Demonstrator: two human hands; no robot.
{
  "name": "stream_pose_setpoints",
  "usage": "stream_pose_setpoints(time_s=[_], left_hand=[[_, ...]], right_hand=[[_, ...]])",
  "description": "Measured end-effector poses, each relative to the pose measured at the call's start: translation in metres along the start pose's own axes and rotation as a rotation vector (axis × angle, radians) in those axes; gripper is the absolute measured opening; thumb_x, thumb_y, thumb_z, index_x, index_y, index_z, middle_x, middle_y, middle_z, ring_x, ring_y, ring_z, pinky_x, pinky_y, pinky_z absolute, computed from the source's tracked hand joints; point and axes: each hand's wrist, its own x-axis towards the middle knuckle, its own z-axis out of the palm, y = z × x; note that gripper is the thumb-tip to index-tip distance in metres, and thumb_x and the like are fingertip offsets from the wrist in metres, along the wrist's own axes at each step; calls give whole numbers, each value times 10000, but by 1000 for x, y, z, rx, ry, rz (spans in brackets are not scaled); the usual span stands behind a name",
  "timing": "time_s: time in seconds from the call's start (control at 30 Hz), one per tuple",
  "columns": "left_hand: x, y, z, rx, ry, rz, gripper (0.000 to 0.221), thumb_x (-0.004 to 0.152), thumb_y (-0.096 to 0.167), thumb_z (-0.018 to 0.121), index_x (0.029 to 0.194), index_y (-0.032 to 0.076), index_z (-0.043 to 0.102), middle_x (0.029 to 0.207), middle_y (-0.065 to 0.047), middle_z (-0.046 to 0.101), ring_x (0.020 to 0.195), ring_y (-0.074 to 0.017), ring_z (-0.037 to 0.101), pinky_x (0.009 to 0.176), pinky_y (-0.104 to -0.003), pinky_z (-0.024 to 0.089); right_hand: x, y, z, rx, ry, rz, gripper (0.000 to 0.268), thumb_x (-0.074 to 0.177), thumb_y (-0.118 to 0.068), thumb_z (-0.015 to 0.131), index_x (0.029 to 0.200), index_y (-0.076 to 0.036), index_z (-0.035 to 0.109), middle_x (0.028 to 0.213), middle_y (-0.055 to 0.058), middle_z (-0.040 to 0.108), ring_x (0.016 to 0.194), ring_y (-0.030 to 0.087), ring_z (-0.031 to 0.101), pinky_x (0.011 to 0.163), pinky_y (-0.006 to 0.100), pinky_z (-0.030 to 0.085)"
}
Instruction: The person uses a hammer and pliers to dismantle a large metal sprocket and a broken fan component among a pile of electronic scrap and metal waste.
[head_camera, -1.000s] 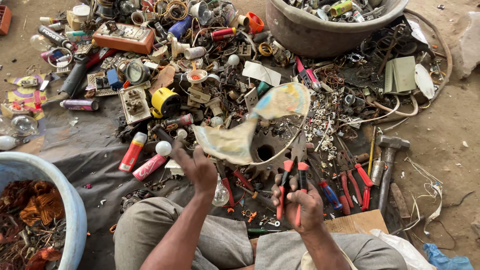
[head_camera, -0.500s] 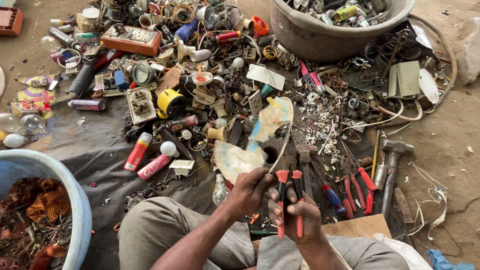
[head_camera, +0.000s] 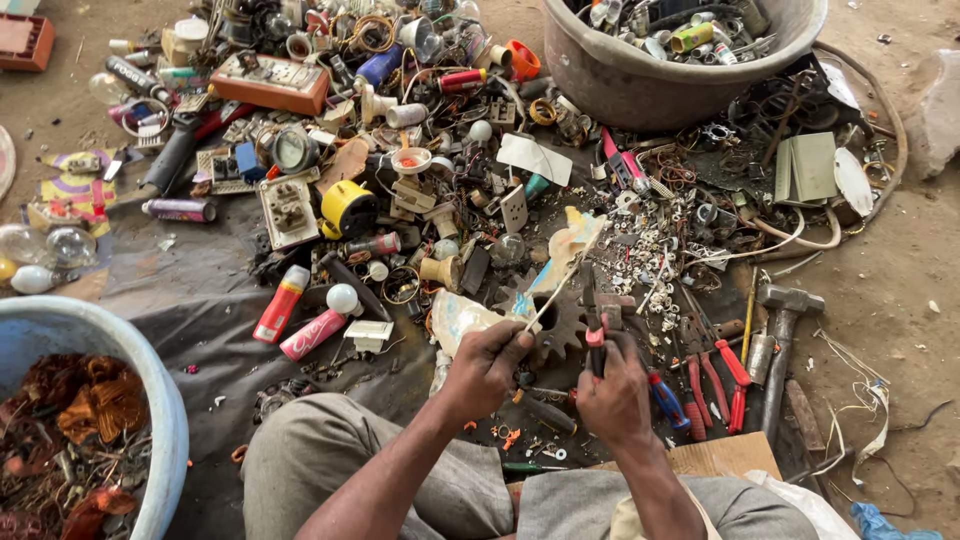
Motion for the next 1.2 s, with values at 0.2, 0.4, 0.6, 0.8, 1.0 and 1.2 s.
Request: stream_pose_setpoints(time_s=[0.2,0.4,0.6,0.8,1.0,1.2], left_hand=[[8,-2,-13,244,285,178,193,1028,179,622,992,9,703,744,-58,681,633,-126,619,560,-302,503],[14,-40,-30,336,492,255,191,1027,182,625,925,40,704,686,-44,652,546,-121,565,453,-297,455],[17,-58,-43,350,582,164,269,1056,244,553,908,72,698,684,-1,643,513,-68,546,383,-250,449],[38,-40,-69,260,734,-276,277,1040,284,538,957,89,716,587,-30,614,407,-121,482,331,-328,336],[33,-30,-88,233,812,-185,288,1031,278,608,906,67,759,597,-10,593,482,-109,472,405,-337,335],[26,-9,-102,292,832,-94,243,1025,265,649,979,60,772,613,-49,613,560,-129,509,533,-332,412]], right_hand=[[1,12,5,24,-14,-46,290,744,-4,606,1032,-32,618,998,191,540,814,319,593,646,416,545],[-9,-13,0,1455,-567,451,182,696,48,479,835,-60,524,1013,121,548,720,180,558,526,297,506],[-10,-10,0,1068,-639,387,322,782,50,485,1074,-54,577,945,150,544,721,202,554,563,318,512],[-32,-39,21,256,-370,-419,576,707,-3,564,1281,-50,583,1089,116,583,972,222,589,861,404,522],[-34,-18,19,803,-659,411,265,776,54,536,1014,0,641,862,112,579,724,181,539,648,322,475],[-17,-10,7,1436,-559,603,332,653,83,512,967,41,613,871,128,628,707,213,609,641,359,545]])
